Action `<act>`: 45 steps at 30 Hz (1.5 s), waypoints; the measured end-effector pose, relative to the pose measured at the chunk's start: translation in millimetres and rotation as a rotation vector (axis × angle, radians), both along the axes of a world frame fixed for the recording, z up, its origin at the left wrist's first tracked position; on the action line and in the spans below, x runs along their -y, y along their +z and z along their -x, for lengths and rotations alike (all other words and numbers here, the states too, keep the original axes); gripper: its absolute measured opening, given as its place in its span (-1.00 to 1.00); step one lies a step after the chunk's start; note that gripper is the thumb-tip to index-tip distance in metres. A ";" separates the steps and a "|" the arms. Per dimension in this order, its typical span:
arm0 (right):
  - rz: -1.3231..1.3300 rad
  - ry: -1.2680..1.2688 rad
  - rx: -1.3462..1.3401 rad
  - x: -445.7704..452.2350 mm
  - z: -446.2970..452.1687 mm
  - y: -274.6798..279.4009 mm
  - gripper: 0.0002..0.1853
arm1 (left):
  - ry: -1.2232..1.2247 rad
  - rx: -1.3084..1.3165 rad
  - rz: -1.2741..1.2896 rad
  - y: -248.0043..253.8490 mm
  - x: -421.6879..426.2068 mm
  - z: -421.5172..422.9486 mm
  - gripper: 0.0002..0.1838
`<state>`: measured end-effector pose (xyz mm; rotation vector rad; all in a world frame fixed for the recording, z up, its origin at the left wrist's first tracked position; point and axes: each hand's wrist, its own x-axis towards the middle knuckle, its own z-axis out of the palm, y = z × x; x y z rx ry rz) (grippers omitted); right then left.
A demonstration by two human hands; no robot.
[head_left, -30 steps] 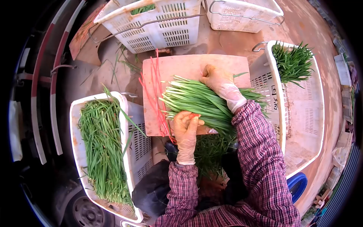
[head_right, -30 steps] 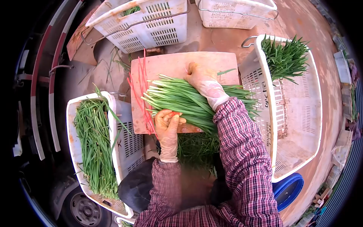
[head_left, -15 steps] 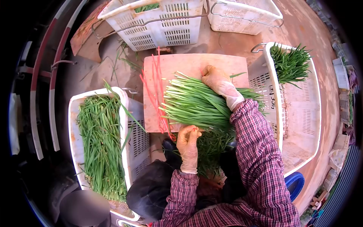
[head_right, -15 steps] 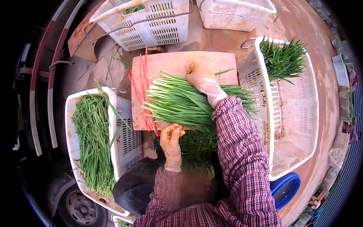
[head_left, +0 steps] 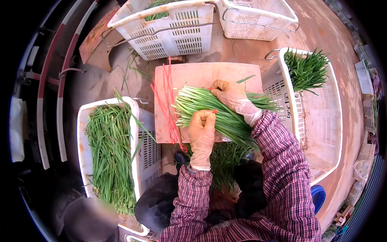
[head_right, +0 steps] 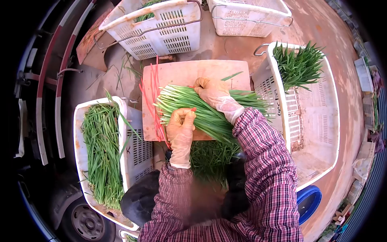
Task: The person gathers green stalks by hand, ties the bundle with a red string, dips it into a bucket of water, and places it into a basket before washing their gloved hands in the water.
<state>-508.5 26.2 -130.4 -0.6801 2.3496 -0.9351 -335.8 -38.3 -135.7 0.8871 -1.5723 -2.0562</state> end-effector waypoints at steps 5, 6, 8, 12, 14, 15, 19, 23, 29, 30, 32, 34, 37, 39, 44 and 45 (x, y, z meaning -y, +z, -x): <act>0.376 0.071 -0.106 -24.3 -9.1 -12.6 -0.89 | -0.094 0.137 -0.129 1.1 34.1 22.1 -0.85; 0.382 0.066 -0.095 -25.1 -11.6 -18.6 -0.89 | -0.106 0.208 -0.088 0.7 34.7 22.6 -0.86; 0.482 0.115 -0.281 -26.8 -15.4 -29.4 -0.89 | -0.122 0.286 -0.041 -0.6 35.2 21.5 -0.87; 0.530 0.171 -0.504 -29.2 -16.0 -26.1 -0.84 | -0.129 0.192 -0.043 -0.7 31.3 19.4 -0.90; 0.538 0.158 -0.516 -29.8 -16.7 -22.9 -0.83 | -0.127 0.183 -0.042 1.0 29.9 16.7 -0.90; 0.541 0.151 -0.531 -30.1 -17.4 -21.4 -0.83 | -0.112 0.086 -0.078 -0.4 28.2 14.7 -0.90; 0.512 0.162 -0.576 -29.7 -16.9 -24.2 -0.85 | -0.122 -0.119 -0.009 -10.5 19.8 7.9 -0.89; 0.388 0.189 -0.531 -31.9 -18.8 -22.7 -0.80 | -0.197 -0.126 0.556 15.7 19.5 9.2 -0.90; 0.465 0.164 -0.514 -31.6 -19.1 -30.5 -0.80 | -0.206 -0.049 0.270 -12.8 29.0 27.0 -0.93; 0.465 0.168 -0.483 -32.2 -20.6 -30.4 -0.80 | -0.178 -0.056 0.071 -15.9 29.6 27.5 -0.93; 0.428 0.182 -0.488 -32.3 -20.1 -28.4 -0.81 | -0.156 -0.076 0.077 -20.5 30.5 29.1 -0.94; 0.393 0.193 -0.493 -30.9 -19.6 -26.9 -0.81 | -0.180 -0.039 0.109 -23.3 33.4 28.5 -0.94; 0.435 0.198 -0.467 -32.8 -19.5 -25.4 -0.81 | -0.207 0.008 0.200 -27.7 37.0 31.3 -0.93; 0.455 0.200 -0.478 -32.7 -19.7 -24.4 -0.80 | -0.211 0.019 0.151 -25.9 38.1 31.7 -0.93; 0.449 0.196 -0.519 -31.7 -20.3 -26.6 -0.83 | -0.249 0.086 -0.023 -4.4 39.2 31.9 -0.96; 0.464 0.193 -0.539 -31.4 -20.9 -26.6 -0.86 | -0.256 0.127 0.029 -4.8 39.6 33.0 -0.96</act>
